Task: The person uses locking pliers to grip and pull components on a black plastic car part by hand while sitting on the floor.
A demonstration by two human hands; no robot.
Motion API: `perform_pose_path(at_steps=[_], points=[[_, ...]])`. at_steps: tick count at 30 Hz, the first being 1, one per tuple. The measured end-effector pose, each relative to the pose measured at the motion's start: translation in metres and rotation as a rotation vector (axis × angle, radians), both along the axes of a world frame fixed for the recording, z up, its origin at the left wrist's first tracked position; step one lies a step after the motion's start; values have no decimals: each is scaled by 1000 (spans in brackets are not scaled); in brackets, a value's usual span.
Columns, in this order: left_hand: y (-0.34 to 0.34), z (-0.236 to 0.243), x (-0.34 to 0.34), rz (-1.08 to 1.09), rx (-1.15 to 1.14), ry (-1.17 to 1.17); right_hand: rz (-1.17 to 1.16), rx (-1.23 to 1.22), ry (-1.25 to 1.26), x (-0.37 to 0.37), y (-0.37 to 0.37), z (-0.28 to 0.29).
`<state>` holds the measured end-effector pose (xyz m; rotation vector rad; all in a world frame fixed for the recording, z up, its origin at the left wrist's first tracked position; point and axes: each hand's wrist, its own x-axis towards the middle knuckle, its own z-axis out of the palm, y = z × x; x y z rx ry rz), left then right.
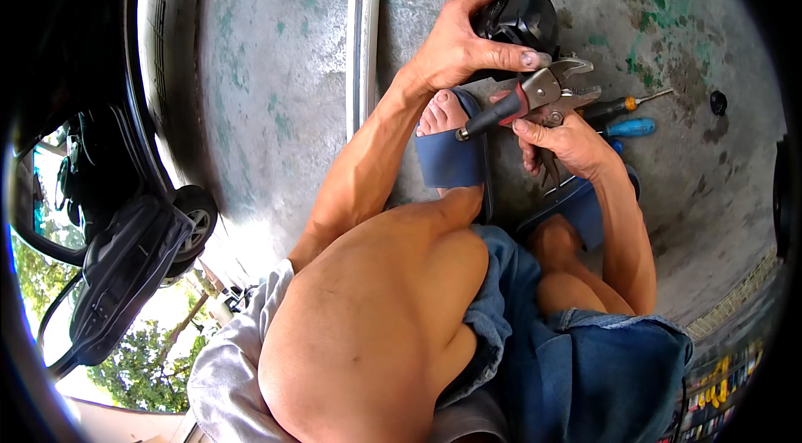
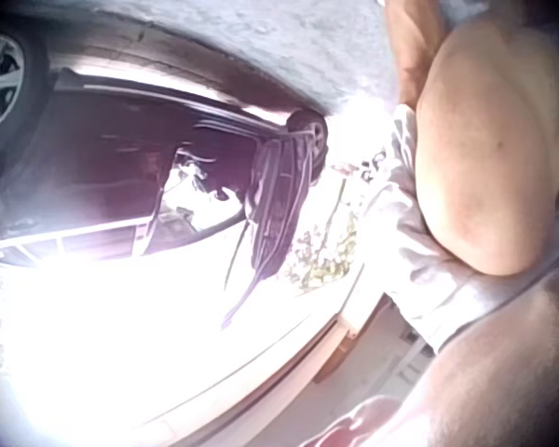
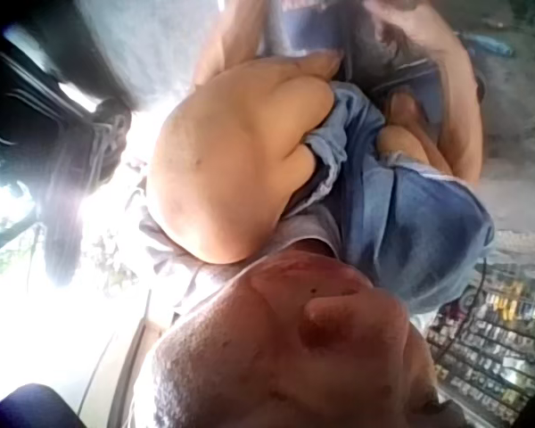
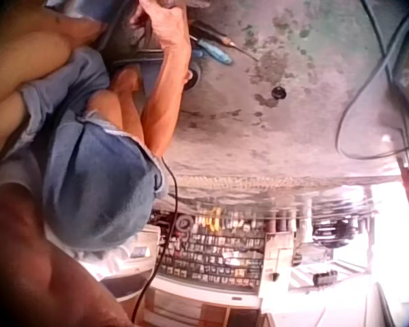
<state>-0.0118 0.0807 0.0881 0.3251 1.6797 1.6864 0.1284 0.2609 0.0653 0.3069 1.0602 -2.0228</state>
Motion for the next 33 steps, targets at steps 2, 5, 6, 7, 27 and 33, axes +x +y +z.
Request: perform_pose_path(at_steps=[2, 5, 6, 7, 27, 33], points=[[-4, 4, -5, 16, -22, 44, 2, 158, -137, 3, 1, 5], [-12, 6, -13, 105, -1, 20, -116, 185, -165, 14, 8, 9], [-16, 6, -15, 137, 30, -65, -228, 130, -205, 17, 11, 11], [-17, 4, -17, 145, 41, -56, -336, 89, -210, 24, 14, 10], [-38, -25, -14, 469, 243, -590, -513, -574, 24, 16, 57, 37], [-26, -26, -18, 522, 264, -693, -584, -511, -153, 51, 22, 10]])
